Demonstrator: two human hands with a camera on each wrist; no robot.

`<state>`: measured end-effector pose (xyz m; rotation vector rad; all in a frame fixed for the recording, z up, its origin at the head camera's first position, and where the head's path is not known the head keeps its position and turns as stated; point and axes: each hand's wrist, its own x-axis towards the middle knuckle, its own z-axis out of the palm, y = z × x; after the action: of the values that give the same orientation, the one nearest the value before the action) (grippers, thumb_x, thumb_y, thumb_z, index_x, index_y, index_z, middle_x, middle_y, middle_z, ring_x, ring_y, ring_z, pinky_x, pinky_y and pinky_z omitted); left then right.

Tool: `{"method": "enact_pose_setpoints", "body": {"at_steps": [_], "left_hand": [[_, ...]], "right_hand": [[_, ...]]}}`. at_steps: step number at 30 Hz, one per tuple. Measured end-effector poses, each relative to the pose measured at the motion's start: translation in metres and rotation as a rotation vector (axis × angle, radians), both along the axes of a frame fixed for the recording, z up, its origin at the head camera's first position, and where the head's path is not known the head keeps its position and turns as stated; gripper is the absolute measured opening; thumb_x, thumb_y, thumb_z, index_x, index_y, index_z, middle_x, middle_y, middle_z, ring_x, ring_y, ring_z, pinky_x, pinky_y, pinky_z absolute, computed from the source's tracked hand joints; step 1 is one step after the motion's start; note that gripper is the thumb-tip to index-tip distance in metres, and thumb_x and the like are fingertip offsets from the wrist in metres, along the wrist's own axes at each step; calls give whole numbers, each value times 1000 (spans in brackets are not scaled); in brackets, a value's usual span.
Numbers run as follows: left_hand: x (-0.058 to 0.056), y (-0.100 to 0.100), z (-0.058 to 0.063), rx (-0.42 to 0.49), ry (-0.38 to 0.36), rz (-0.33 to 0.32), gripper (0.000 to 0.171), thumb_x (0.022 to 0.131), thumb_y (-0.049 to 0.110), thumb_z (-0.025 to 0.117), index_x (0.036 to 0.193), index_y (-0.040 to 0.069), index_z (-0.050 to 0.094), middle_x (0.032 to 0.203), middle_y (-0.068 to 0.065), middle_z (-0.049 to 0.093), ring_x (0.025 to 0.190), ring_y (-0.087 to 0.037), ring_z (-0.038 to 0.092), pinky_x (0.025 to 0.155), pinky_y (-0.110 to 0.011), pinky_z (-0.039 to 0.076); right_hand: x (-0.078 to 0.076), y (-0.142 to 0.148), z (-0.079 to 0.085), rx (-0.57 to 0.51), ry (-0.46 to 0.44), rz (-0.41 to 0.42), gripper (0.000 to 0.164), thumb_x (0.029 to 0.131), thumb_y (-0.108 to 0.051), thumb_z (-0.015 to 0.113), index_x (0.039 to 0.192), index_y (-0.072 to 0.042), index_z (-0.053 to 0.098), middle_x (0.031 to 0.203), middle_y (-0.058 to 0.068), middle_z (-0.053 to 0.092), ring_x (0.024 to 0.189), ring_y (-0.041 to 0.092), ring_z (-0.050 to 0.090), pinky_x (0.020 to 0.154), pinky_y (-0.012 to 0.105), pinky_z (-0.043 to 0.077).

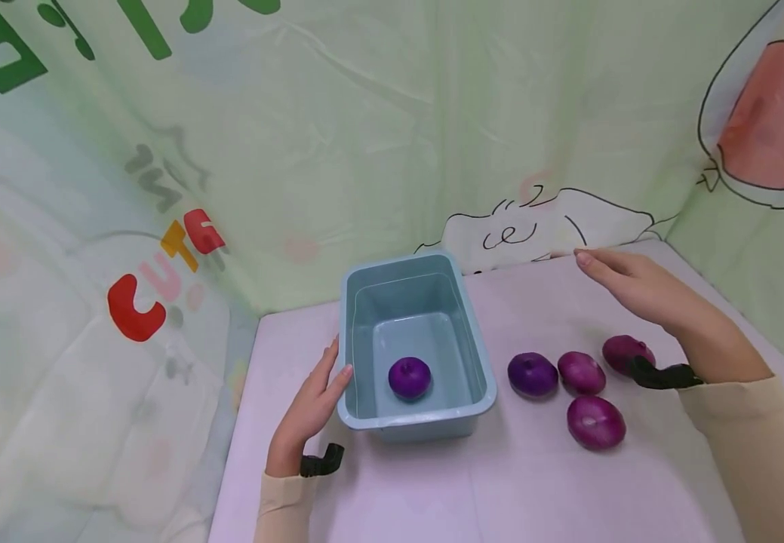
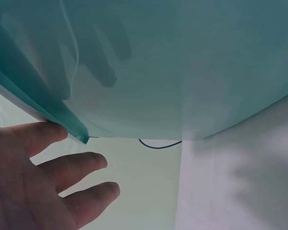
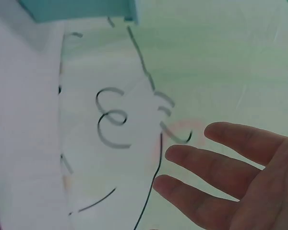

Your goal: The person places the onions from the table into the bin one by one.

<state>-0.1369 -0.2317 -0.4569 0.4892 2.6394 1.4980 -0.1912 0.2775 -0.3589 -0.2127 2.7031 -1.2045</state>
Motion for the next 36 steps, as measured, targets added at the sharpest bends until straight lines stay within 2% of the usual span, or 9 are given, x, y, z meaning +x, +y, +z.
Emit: {"method": "enact_pose_setpoints", "body": {"at_steps": [2, 6, 8, 13, 20, 29, 36], "left_hand": [[0, 1, 1, -7, -7, 0, 66, 111, 25, 51, 167, 11, 19, 170, -12, 19, 155, -39, 8, 114, -69, 16], [-8, -5, -19, 4, 16, 4, 66, 111, 27, 51, 168, 17, 18, 170, -8, 19, 155, -37, 7, 114, -70, 14], [-8, -6, -21, 17, 20, 0, 66, 111, 29, 51, 168, 19, 19, 170, -7, 20, 155, -37, 9, 113, -71, 16], [-8, -7, -22, 33, 15, -5, 66, 111, 34, 51, 168, 26, 20, 170, -3, 22, 154, -35, 17, 110, -71, 25], [-8, -7, -23, 14, 4, 11, 67, 110, 43, 50, 168, 30, 20, 170, 1, 22, 155, -33, 14, 111, -72, 22], [-7, -6, -22, 9, 5, 9, 67, 110, 40, 51, 168, 28, 20, 170, 0, 21, 155, -34, 17, 109, -71, 26], [-6, -7, -22, 8, -4, 18, 67, 109, 45, 50, 168, 29, 21, 170, 0, 21, 155, -33, 15, 111, -71, 22]], "right_hand": [[3, 14, -10, -4, -18, -23, 88, 108, -60, 36, 161, 8, 22, 161, 36, 24, 146, 58, 19, 109, 76, 20], [9, 36, -29, -3, -60, -56, 89, 109, -59, 32, 159, 13, 16, 159, 41, 19, 146, 62, 13, 107, 79, 18], [14, 44, -42, 10, -85, -71, 90, 109, -60, 32, 159, 13, 14, 159, 42, 17, 145, 63, 11, 106, 80, 18], [25, 57, -72, 28, -141, -97, 93, 107, -63, 31, 160, 11, 11, 159, 43, 13, 144, 65, 8, 102, 83, 18], [35, 68, -103, 41, -187, -108, 95, 107, -63, 31, 159, 13, 9, 155, 48, 15, 138, 70, 14, 95, 85, 25], [39, 63, -129, 64, -172, -99, 97, 107, -61, 39, 156, 18, 11, 150, 51, 21, 136, 69, 22, 98, 81, 30], [40, 59, -148, 94, -153, -112, 105, 104, -61, 48, 154, 21, 8, 147, 53, 21, 132, 70, 25, 100, 79, 32]]}}
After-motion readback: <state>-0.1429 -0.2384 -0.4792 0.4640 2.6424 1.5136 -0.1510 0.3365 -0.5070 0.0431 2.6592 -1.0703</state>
